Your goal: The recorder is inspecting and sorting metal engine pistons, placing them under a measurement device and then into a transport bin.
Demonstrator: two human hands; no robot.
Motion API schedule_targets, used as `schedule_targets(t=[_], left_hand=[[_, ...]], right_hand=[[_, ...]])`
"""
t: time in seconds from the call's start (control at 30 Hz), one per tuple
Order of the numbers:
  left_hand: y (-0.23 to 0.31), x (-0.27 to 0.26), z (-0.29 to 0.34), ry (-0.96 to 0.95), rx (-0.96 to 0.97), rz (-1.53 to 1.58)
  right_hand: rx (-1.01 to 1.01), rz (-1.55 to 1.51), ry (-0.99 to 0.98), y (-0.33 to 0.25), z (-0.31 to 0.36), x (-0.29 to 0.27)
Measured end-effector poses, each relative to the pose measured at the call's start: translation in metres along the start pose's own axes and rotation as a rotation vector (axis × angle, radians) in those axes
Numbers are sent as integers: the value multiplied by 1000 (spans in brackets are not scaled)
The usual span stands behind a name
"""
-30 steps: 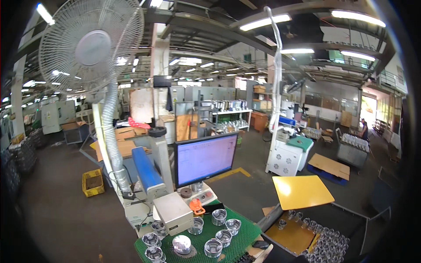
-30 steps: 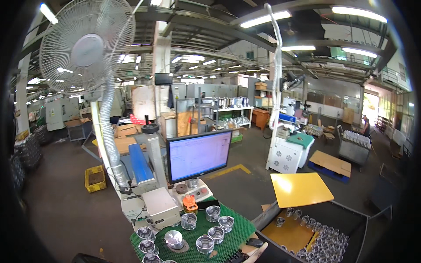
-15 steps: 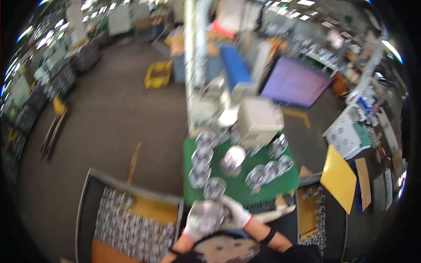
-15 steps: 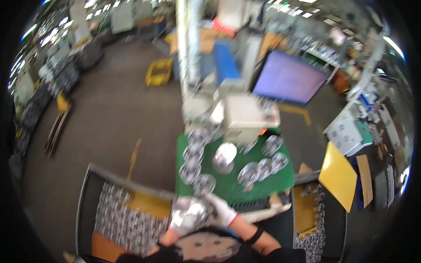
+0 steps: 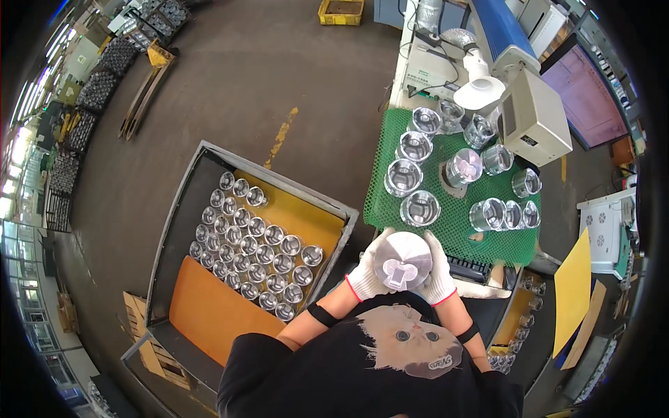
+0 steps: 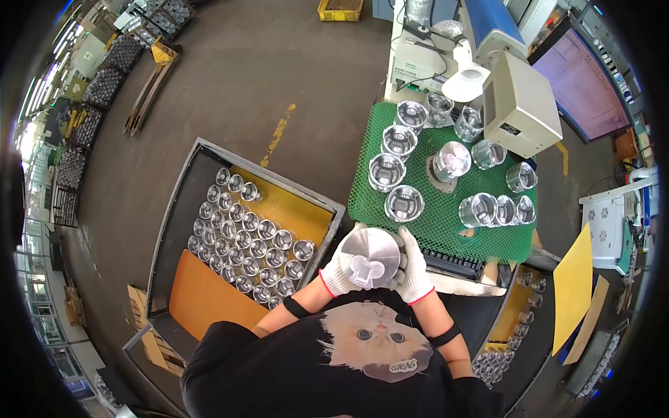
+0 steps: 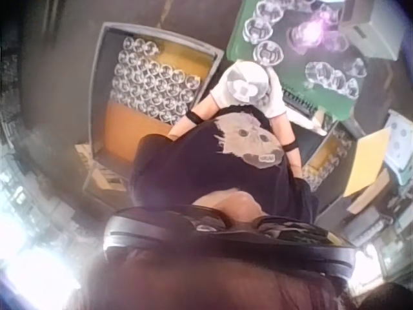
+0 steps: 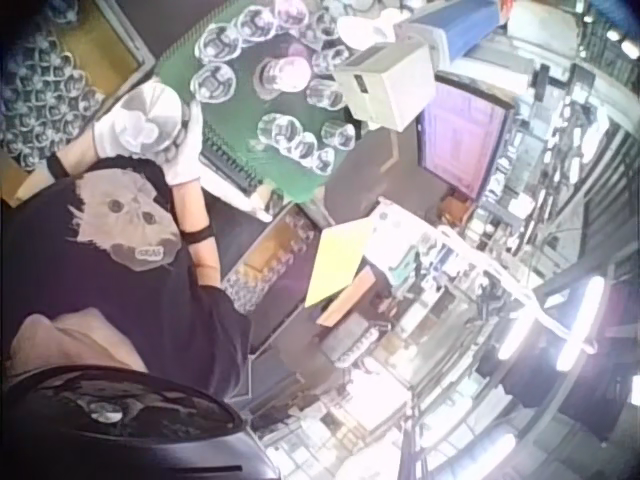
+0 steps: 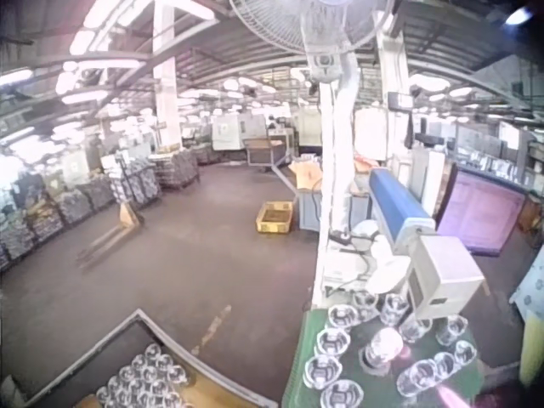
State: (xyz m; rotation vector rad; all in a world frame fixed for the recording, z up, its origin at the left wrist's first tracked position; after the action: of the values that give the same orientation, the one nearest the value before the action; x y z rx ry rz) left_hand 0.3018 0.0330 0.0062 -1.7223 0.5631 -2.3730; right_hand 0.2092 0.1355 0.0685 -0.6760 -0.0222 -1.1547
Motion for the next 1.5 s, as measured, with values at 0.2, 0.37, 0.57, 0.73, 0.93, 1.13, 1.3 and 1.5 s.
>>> schedule_targets(t=[0.2, 0.37, 0.57, 0.73, 0.93, 1.13, 1.3, 1.5], left_hand=[[-7, 21, 3, -229, -142, 57], [-1, 5, -8, -125, -105, 87], [-11, 27, -15, -243, -166, 98], [12, 2, -15, 135, 37, -48], [-1, 32, -16, 361, 190, -197], [-19, 40, -39, 377, 243, -384], [-1, 63, -29, 319, 23, -471], [80, 68, -5, 658, 738, -1293]], right_hand=[[51, 78, -61, -5, 7, -14], [16, 132, 152, -12, 13, 0], [59, 58, 113, -12, -2, -18], [-269, 188, -234, -28, -2, -32], [-707, 1091, -236, -85, 52, -21], [-843, 1322, 23, -94, 38, -20], [-321, 215, -331, -91, -2, -74], [-221, -390, -241, -78, 2, -129]])
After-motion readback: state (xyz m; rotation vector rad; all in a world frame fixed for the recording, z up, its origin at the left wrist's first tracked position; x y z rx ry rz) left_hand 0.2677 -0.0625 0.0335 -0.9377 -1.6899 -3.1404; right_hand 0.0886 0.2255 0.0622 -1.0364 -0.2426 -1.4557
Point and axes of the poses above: each hand's wrist, its own z-axis away from the middle knuckle, its own x-axis out of the palm, y = z × x, the point moved 1 cm from there along -z, towards the middle knuckle, and after that the axes turned 10 degrees about z, right-handed, at the moved point
